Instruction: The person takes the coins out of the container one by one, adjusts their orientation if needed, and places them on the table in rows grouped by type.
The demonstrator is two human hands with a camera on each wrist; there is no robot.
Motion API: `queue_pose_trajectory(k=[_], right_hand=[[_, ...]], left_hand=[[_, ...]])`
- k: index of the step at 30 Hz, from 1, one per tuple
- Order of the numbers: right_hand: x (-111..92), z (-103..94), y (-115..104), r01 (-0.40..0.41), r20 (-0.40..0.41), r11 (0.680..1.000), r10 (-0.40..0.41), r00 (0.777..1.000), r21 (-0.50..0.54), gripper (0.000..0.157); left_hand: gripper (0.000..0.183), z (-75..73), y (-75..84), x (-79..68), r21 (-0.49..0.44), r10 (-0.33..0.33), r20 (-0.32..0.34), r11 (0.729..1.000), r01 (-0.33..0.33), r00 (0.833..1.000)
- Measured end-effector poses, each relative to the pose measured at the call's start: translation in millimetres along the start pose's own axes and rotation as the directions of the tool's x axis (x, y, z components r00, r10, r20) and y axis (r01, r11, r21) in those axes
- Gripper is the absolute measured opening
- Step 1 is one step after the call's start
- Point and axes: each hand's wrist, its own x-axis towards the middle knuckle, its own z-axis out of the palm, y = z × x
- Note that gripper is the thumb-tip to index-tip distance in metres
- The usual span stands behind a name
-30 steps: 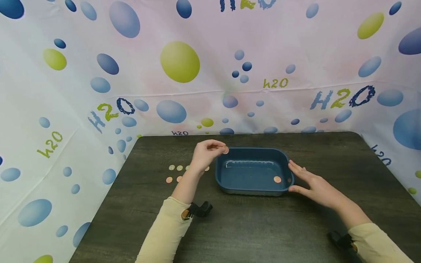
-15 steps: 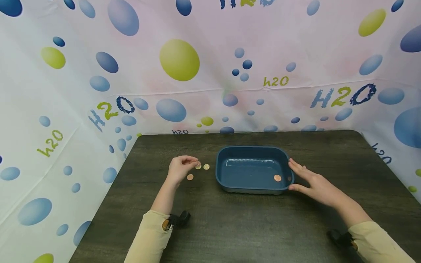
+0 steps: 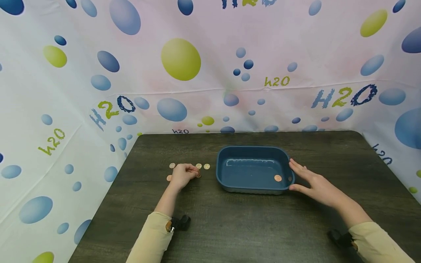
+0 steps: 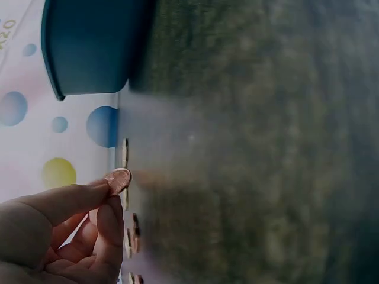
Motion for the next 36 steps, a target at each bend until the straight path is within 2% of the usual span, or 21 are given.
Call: queue_pose_trajectory(k=[6, 11, 25, 30, 36], right_hand=[[1, -0.7, 0, 0.002, 0.0, 1.0, -0.002, 1.0, 0.005, 0.083], [1, -0.5, -1, 0.002, -0.002, 1.0, -0.002, 1.0, 0.005, 0.083], [1, -0.4, -1, -0.001, -0.001, 1.0, 0.001, 1.0, 0.002, 0.084], [0, 0.0, -1, 0.0, -0.002, 1.0, 0.0, 1.0, 0.002, 0.084], [0, -0.1, 0, 0.001, 0.001, 1.0, -0.001, 1.0, 0.006, 0.083]], left_hand=[[0.004, 3.2, -3.5, 0.4, 0.092, 0.075, 0.001, 0.993, -0.075, 0.997], [0.006, 4.7, -4.5, 2.2, 0.122, 0.097, -0.003, 0.988, -0.096, 0.995], [0.009, 7.5, -3.1, 3.1, 0.154, 0.106, -0.015, 0.983, -0.102, 0.994], [0.01, 7.2, -1.3, 3.0, 0.147, 0.085, -0.017, 0.986, -0.082, 0.996], [0.01, -1.8, 8.8, 4.6, 0.118, 0.059, -0.047, 0.992, -0.053, 0.997]])
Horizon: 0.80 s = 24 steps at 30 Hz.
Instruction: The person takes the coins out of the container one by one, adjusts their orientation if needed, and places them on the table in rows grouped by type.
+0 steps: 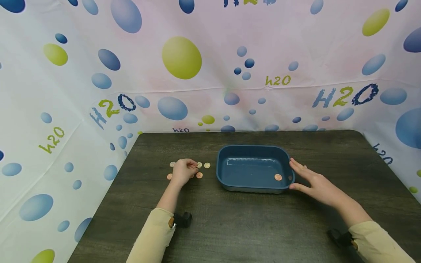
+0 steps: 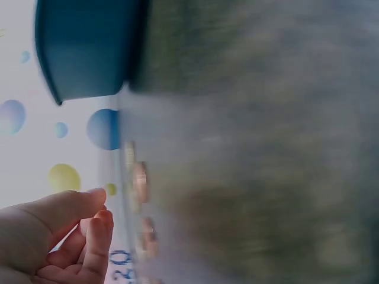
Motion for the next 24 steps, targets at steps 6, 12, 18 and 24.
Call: queue_pose_trajectory(k=[6, 12, 18, 24], right_hand=[[0, 0.5, 1, -0.002, -0.002, 1.0, 0.002, 1.0, 0.001, 0.084], [0, -0.8, 1, -0.01, 0.0, 1.0, 0.01, 1.0, 0.001, 0.083], [0, -1.0, 0, -0.004, 0.001, 1.0, 0.004, 1.0, 0.005, 0.083], [0, 0.3, 1, 0.01, -0.002, 1.0, -0.01, 1.0, 0.003, 0.083]], left_hand=[[0.01, -13.4, 28.5, 7.1, -0.023, 0.067, -0.065, 0.997, -0.069, 0.996], [0.011, -8.1, 64.0, 15.6, -0.089, 0.143, -0.043, 0.985, -0.147, 0.989], [0.012, 21.0, 102.2, 21.9, -0.158, 0.223, 0.046, 0.964, -0.213, 0.974], [0.011, 60.2, 133.9, 21.5, -0.226, 0.261, 0.158, 0.948, -0.223, 0.952]])
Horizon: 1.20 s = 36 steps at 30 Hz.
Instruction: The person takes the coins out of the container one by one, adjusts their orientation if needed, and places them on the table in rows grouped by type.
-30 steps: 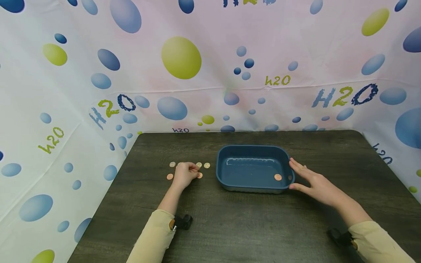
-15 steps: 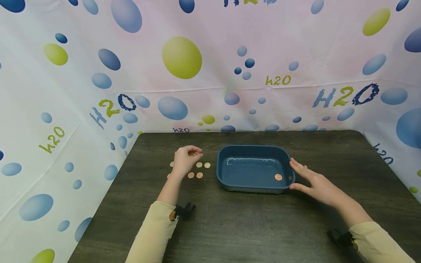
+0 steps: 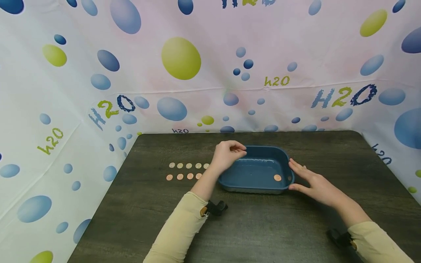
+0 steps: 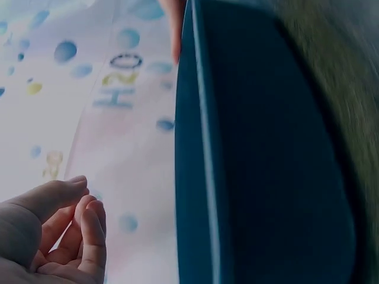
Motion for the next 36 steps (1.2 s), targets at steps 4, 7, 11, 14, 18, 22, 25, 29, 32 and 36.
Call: queue_pose_trajectory(k=[4, 7, 11, 14, 18, 22, 25, 29, 32, 36], right_hand=[[-1, 1.1, 1, 0.008, -0.007, 1.0, -0.008, 1.0, 0.002, 0.082], [-1, 1.9, 2, 0.01, -0.007, 1.0, -0.01, 1.0, 0.011, 0.081], [-1, 2.2, 4, 0.011, -0.006, 1.0, -0.011, 1.0, 0.015, 0.081], [-1, 1.8, 5, 0.017, -0.01, 1.0, -0.017, 1.0, 0.015, 0.08], [-1, 1.3, 4, 0.021, -0.011, 1.0, -0.02, 1.0, 0.013, 0.08], [-1, 0.9, 3, 0.022, -0.012, 1.0, -0.022, 1.0, 0.01, 0.08], [-1, 0.8, 2, 0.021, -0.011, 1.0, -0.021, 1.0, 0.004, 0.08], [-1, 0.8, 2, 0.019, -0.01, 1.0, -0.019, 1.0, 0.003, 0.08], [-1, 1.0, 3, 0.025, -0.012, 1.0, -0.025, 1.0, 0.005, 0.081], [-2, 1.3, 4, 0.031, -0.015, 1.0, -0.031, 0.999, 0.003, 0.08]], left_hand=[[0.011, 29.0, 6.3, 7.5, -0.089, -0.031, 0.068, 0.995, 0.037, 0.997], [0.012, 49.0, 8.1, 13.7, -0.146, -0.065, 0.12, 0.986, 0.083, 0.991], [0.01, 73.3, 11.2, 22.5, -0.15, -0.103, 0.171, 0.98, 0.129, 0.98], [0.008, 89.4, 12.1, 29.4, -0.114, -0.124, 0.195, 0.982, 0.148, 0.973], [0.006, 106.0, 8.5, 35.5, -0.069, -0.181, 0.218, 0.977, 0.2, 0.959], [0.004, 116.1, 0.8, 36.8, -0.038, -0.252, 0.231, 0.963, 0.268, 0.94], [0.005, 121.1, -6.3, 36.5, -0.014, -0.284, 0.241, 0.955, 0.296, 0.928], [0.008, 125.8, -12.9, 36.8, 0.054, -0.292, 0.277, 0.956, 0.289, 0.915], [0.014, 128.5, -14.2, 37.3, 0.154, -0.279, 0.317, 0.958, 0.241, 0.907], [0.021, 132.1, -13.7, 38.2, 0.278, -0.274, 0.356, 0.944, 0.179, 0.894]])
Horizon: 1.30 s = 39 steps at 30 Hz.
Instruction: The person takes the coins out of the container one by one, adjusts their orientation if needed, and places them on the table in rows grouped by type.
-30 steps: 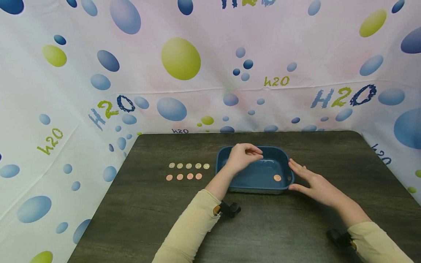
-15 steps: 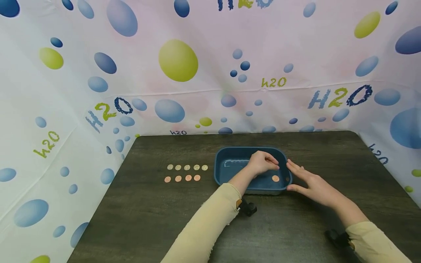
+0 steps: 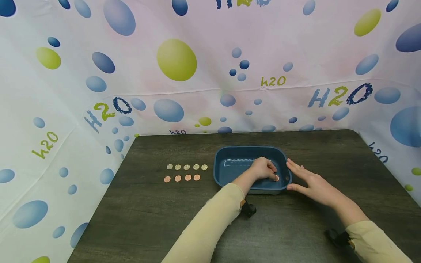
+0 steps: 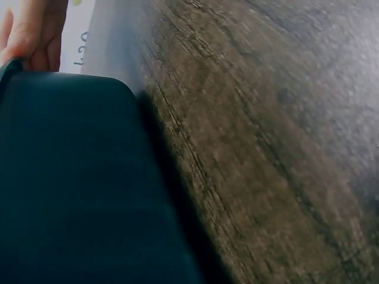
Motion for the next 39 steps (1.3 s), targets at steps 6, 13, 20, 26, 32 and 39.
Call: queue_pose_trajectory(k=[6, 13, 20, 26, 32, 39], right_hand=[[1, -0.1, -1, 0.001, -0.003, 1.0, -0.001, 1.0, 0.0, 0.081], [1, -0.2, -2, -0.003, -0.006, 1.0, 0.003, 1.0, 0.001, 0.081], [1, 0.0, -2, -0.011, -0.001, 1.0, 0.011, 1.0, 0.003, 0.081], [0, -0.4, -2, -0.006, 0.0, 1.0, 0.006, 1.0, 0.009, 0.081], [0, -0.8, -1, -0.005, 0.001, 1.0, 0.005, 1.0, 0.013, 0.08], [0, -0.3, 0, -0.003, 0.003, 1.0, 0.003, 1.0, 0.008, 0.08]], left_hand=[[0.018, 2.5, 2.3, 1.0, 0.064, -0.001, 0.01, 0.998, 0.001, 1.0], [0.015, 4.4, 2.9, 1.9, 0.087, -0.002, 0.01, 0.996, 0.001, 1.0], [0.015, 2.9, 1.6, 2.2, 0.052, 0.002, -0.001, 0.999, -0.002, 1.0], [0.015, 0.3, 0.7, -0.4, -0.021, 0.011, -0.021, 1.0, -0.011, 1.0], [0.008, -4.8, 4.0, -6.0, -0.093, 0.015, -0.021, 0.996, -0.017, 1.0], [0.005, -19.7, 2.1, -12.6, -0.183, 0.086, -0.029, 0.979, -0.09, 0.996]])
